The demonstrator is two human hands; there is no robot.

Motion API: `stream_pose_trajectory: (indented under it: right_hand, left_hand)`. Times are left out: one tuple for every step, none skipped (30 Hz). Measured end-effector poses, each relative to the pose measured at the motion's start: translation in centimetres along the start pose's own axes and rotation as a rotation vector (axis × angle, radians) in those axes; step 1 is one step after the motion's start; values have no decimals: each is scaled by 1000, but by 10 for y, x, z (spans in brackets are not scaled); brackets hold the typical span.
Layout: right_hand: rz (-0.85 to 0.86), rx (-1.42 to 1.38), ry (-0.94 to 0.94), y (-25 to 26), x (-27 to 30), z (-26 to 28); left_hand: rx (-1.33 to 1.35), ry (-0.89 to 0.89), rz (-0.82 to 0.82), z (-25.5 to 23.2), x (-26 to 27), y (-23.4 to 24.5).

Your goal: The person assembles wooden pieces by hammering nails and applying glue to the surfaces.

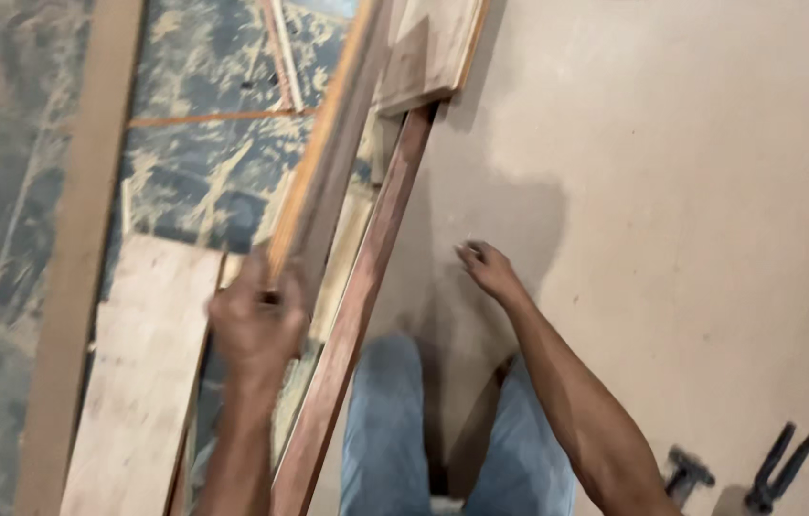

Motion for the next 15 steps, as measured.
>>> stream_pose_trajectory:
  right_hand:
    - [107, -212, 77, -34, 20, 28]
    - [219, -412, 140, -70, 42, 57]
    - [311, -600, 220, -104, 71, 85]
    - [380, -768, 273, -133, 100, 109]
    - [458, -933, 330, -152, 124, 136]
    - [439, -883, 373, -155, 142, 157]
    - [413, -842, 404, -157, 159, 168]
    - [386, -799, 435, -162, 178, 172]
    - [356, -763, 340, -171, 195, 163]
    - [324, -724, 247, -173, 212, 150]
    - [294, -678, 153, -174, 226, 136]
    - [259, -578, 120, -177, 237, 126]
    - [219, -482, 88, -182, 247, 112]
    - [179, -385, 57, -186, 253, 98]
    - [160, -392, 74, -192, 255, 87]
  left_hand:
    - [16, 2, -3, -13, 22, 5]
    - [32, 3, -6, -23, 42, 8]
    - [58, -59, -2, -35, 65, 8]
    - [84, -121, 2, -46, 91, 8]
    - [8, -224, -10, -63, 118, 9]
    - [-69, -326, -19, -77, 145, 5]
    - [-53, -311, 29, -78, 170, -5]
    - [-35, -297, 77, -77, 195, -17]
    - [-97, -322, 83, -80, 220, -24]
    - [-158, -347, 89, -83, 244, -32]
    - [-223, -359, 136, -88, 265, -45]
    - [-287, -371, 184, -92, 284, -58]
    - [-298, -393, 173, -96, 301, -64]
    - [-309, -416, 162, -101, 316, -70]
    - [-318, -442, 158, -103, 329, -75]
Point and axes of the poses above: each hand's wrist, its own x-axis away from the middle knuckle, its own y-axis out of the back of the hand, z = x × y, the point moved 10 cm from there along -x, towards the middle knuckle, and after that the axes turned 15 degrees about z, right-handed, at the moved point
